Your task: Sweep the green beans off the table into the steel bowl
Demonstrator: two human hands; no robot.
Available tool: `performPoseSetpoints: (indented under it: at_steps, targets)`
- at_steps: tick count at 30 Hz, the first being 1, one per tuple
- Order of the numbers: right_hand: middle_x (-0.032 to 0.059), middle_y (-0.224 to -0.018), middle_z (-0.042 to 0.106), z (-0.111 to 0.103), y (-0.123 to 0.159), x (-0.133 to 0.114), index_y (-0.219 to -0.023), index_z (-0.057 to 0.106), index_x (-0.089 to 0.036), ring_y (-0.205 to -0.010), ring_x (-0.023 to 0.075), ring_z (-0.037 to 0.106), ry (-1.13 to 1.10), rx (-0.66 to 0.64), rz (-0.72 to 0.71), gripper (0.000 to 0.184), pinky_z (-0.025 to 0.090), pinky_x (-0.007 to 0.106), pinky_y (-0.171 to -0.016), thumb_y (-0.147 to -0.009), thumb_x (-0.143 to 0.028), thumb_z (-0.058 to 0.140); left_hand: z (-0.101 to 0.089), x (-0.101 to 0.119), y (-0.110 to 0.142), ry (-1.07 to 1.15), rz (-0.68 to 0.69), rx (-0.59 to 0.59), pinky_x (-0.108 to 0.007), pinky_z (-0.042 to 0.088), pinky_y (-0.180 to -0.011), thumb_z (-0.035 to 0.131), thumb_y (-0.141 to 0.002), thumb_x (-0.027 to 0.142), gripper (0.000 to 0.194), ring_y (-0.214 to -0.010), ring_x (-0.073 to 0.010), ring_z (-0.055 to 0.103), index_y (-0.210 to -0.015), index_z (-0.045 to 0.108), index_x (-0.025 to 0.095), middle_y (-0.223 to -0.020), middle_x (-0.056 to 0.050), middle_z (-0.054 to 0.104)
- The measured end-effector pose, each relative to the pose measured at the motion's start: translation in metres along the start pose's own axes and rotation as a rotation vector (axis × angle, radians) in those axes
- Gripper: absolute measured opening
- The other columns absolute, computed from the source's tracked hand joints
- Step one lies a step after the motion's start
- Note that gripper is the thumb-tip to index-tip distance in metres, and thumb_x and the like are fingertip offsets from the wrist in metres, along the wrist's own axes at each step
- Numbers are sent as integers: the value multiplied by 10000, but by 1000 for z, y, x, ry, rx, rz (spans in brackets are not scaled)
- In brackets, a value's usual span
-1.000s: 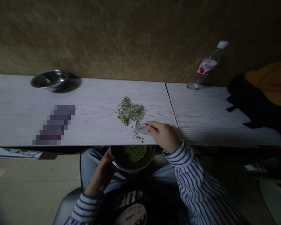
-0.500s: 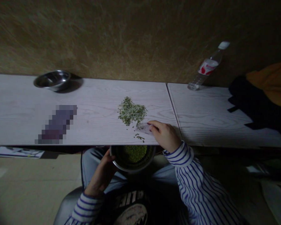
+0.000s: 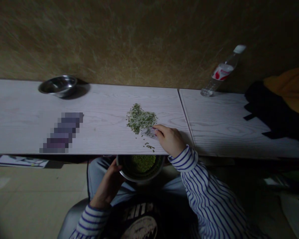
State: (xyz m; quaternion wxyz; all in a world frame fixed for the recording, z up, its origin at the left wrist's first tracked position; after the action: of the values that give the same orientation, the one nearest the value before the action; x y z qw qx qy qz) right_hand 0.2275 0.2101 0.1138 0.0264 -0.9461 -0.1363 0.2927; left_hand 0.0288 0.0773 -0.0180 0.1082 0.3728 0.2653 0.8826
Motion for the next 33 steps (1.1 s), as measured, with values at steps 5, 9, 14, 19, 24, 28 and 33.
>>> performPoseSetpoints:
  at_steps: [5, 9, 14, 19, 24, 28, 33]
  targets:
    - [54, -1077, 761, 4, 3, -4, -1119, 728, -227, -952, 223, 718, -15, -60, -27, 291, 550, 347, -877, -901, -222, 535, -3, 1, -1, -8, 6, -14, -332, 518, -723, 652, -733, 197, 449, -928, -231, 615, -1179, 627, 235, -1132, -52, 661]
    - [56, -1112, 751, 7, -4, -9, -1140, 718, -215, -990, 221, 707, -37, -50, -42, 295, 541, 356, -902, -910, -221, 533, -6, 2, -1, -16, 14, -15, -317, 514, -691, 647, -728, 201, 467, -971, -238, 600, -1192, 622, 244, -1176, -49, 651]
    - [59, -1139, 741, 22, -19, -23, -1158, 710, -204, -1033, 222, 694, -51, -105, -82, 298, 522, 359, -940, -923, -212, 528, -10, 4, 0, -13, 18, 0, -302, 502, -688, 646, -727, 207, 482, -975, -236, 606, -1206, 619, 256, -1162, -45, 659]
    - [54, -1160, 734, 29, -25, -29, -1161, 710, -218, -1059, 225, 687, -28, -178, -117, 301, 513, 377, -965, -919, -201, 533, -15, 6, 0, -32, 25, 12, -301, 502, -667, 641, -735, 212, 469, -923, -225, 611, -1201, 623, 264, -1107, -32, 667]
    - [39, -1151, 738, 29, -26, -29, -1148, 714, -239, -1074, 220, 682, -43, -249, -175, 295, 512, 387, -972, -918, -195, 535, -16, 8, -1, -19, 42, -15, -302, 512, -710, 623, -753, 194, 462, -965, -221, 604, -1212, 624, 253, -1132, -33, 672]
    - [28, -1146, 740, 29, -25, -28, -1132, 721, -253, -1079, 212, 680, -78, -296, -220, 286, 500, 383, -995, -912, -192, 549, -15, 8, -1, -23, 35, -11, -317, 521, -732, 629, -749, 188, 483, -987, -230, 607, -1228, 617, 256, -1170, -36, 670]
    - [15, -1096, 757, 25, -20, -27, -1093, 738, -266, -1030, 194, 697, -109, -312, -215, 280, 519, 344, -957, -889, -173, 569, -12, 6, 1, -18, 16, 3, -330, 530, -745, 629, -747, 193, 480, -972, -233, 617, -1223, 617, 254, -1158, -37, 670]
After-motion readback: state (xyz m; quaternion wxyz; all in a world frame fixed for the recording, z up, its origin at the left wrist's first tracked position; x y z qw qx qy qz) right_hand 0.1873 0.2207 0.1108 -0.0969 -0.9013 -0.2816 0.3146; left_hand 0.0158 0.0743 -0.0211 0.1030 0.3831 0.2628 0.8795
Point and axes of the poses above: each hand's wrist, its own y-axis away from the middle knuckle, its own z-axis out of the palm, x = y × z, the point moved 7 cm from there along -y, towards the middle knuckle
